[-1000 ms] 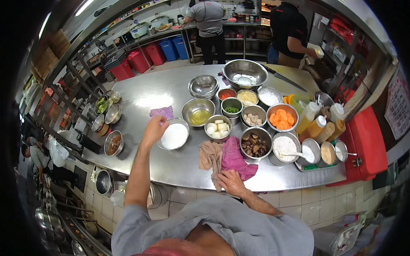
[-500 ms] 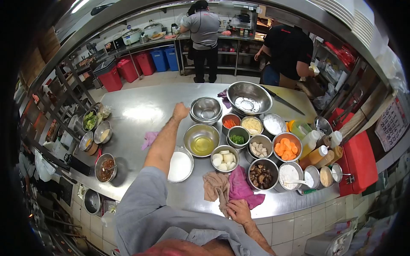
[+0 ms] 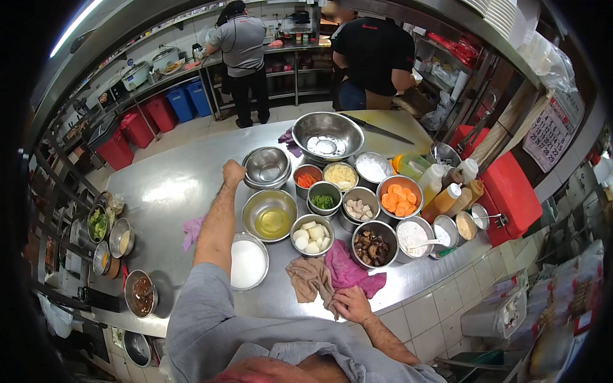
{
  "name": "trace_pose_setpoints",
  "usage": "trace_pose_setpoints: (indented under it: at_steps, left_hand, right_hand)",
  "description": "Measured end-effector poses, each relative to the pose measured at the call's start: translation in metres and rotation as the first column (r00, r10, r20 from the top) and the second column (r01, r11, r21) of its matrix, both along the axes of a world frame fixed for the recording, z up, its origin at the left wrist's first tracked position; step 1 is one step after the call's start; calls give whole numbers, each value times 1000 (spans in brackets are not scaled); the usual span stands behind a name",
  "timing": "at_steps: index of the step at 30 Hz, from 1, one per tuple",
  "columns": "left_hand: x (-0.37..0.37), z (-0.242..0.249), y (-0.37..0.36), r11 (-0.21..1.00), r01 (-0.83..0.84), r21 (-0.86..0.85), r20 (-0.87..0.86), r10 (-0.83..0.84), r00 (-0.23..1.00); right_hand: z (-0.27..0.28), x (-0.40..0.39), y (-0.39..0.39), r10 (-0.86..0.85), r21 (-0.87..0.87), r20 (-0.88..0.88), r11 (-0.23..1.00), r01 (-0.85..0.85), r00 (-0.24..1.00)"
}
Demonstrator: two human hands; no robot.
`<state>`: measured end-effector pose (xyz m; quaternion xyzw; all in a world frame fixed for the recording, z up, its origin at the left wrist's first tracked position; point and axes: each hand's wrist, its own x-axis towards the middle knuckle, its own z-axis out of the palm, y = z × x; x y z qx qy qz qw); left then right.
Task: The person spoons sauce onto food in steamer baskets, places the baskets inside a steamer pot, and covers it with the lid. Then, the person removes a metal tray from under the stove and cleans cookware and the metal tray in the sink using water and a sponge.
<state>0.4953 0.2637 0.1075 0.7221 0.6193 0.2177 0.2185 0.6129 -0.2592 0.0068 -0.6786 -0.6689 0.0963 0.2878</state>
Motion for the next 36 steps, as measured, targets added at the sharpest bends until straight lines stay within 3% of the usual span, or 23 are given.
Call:
trace_pose_setpoints:
  at_steps: [5, 13, 19, 21, 25, 28, 30, 34, 36]
  left_hand:
    - [4, 4, 3, 983, -98, -156, 28, 104, 994]
    - [5, -16, 34, 956, 15, -292, 74, 7, 997]
    - [14, -1, 27, 988, -6, -154, 70, 17, 997]
    - [10, 23, 10, 980, 41, -193, 132, -16, 991]
    - [2, 40, 9, 990, 85, -115, 201, -60, 978]
    - [-5, 61, 8, 993, 111, -42, 74, -108, 991]
    - [2, 65, 5, 963, 54, 265, -92, -31, 995]
    - [21, 66, -12, 912, 156, 378, -216, -77, 973]
    - [33, 60, -18, 704, 317, 636, -315, -139, 939]
  right_hand:
    - [-2, -1, 1, -18, 9, -5, 1000, 18, 1000]
    - [3, -2, 1, -24, 4, 5, 1000, 24, 1000]
    - [3, 0, 2, -21, 17, -16, 1000, 21, 1000]
    - [-1, 0, 1, -21, 16, -20, 1000, 21, 1000]
    - [-1, 1, 1, -25, 2, -23, 1000, 25, 999]
    - [0, 1, 2, -6, 9, -27, 1000, 6, 1000]
    - [-4, 2, 2, -8, 21, -24, 1000, 9, 1000]
    - [-2, 1, 3, -13, 26, -19, 1000, 14, 1000]
    - [-2, 0, 3, -22, 26, -23, 999, 22, 1000]
